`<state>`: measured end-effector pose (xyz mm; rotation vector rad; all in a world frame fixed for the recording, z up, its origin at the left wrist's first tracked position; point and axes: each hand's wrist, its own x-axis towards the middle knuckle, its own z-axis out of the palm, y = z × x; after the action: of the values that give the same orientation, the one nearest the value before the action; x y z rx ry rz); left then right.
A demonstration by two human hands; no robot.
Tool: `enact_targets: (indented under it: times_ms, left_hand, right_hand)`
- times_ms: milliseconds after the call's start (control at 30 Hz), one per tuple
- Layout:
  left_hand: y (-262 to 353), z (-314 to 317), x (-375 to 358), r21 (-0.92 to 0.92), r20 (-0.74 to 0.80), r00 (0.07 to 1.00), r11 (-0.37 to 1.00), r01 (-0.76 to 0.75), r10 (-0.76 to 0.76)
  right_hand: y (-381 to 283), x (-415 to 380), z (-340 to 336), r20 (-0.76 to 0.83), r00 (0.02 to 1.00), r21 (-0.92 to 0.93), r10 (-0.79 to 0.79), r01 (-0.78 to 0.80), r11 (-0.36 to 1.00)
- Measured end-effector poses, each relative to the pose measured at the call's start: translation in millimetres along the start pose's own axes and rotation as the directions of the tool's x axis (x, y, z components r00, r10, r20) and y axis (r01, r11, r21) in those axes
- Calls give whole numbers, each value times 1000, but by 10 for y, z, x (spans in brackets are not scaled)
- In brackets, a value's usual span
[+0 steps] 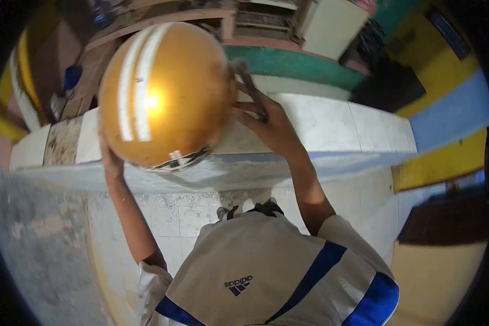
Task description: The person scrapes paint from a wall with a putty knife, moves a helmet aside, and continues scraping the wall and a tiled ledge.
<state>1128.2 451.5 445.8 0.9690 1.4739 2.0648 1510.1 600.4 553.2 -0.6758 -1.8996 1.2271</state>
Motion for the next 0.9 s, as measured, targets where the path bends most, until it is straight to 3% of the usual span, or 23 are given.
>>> enact_targets:
  times_ms: [33,133,233,333,367,433,467,567,633,700,800,900]
  left_hand:
    - [284,282,-92,-40,-21,997,997,67,-68]
    - [548,390,-2,34,-62,998,999,-4,7]
    - [999,739,25,182,168,938,925,-332,304]
    - [1124,733,146,164,239,893,891,-423,380]
    - [1239,841,81,115,205,922,928,-356,328]
    - [1422,1013,-34,134,259,888,896,-423,380]
    - [1532,1120,-118,186,304,859,859,-477,411]
    - [1795,1304,-304,294,346,760,705,-645,551]
    - [1924,1311,-439,136,409,597,601,-788,690]
    - [1942,1443,-622,-85,318,477,525,-847,819]
    - [1667,1684,-794,-345,314,453,545,-764,834]
    - [1495,2436,-953,-191,691,346,622,-759,634]
  right_hand:
    - [49,-37,-45,7,1000,-11,-26,26,1000]
    - [-48,-73,-123,18,995,-185,97,-92,978]
    - [-16,-172,-190,-63,993,-138,104,-112,984]
    - [94,-357,-395,-102,983,-110,153,-164,980]
    - [187,-449,-479,-156,981,-61,117,-128,990]
    - [378,-640,-596,-258,965,32,45,-38,999]
    - [358,-776,-709,-310,948,-25,74,-86,996]
    - [262,-1172,-1002,-586,765,149,265,-220,964]
    - [394,-1439,-1192,-778,583,154,235,-187,970]
    - [631,-1709,-1378,-889,442,51,122,-168,984]
    - [715,-2053,-1550,-948,303,45,93,-163,986]
    - [920,-2349,-1694,-950,250,155,186,-140,978]
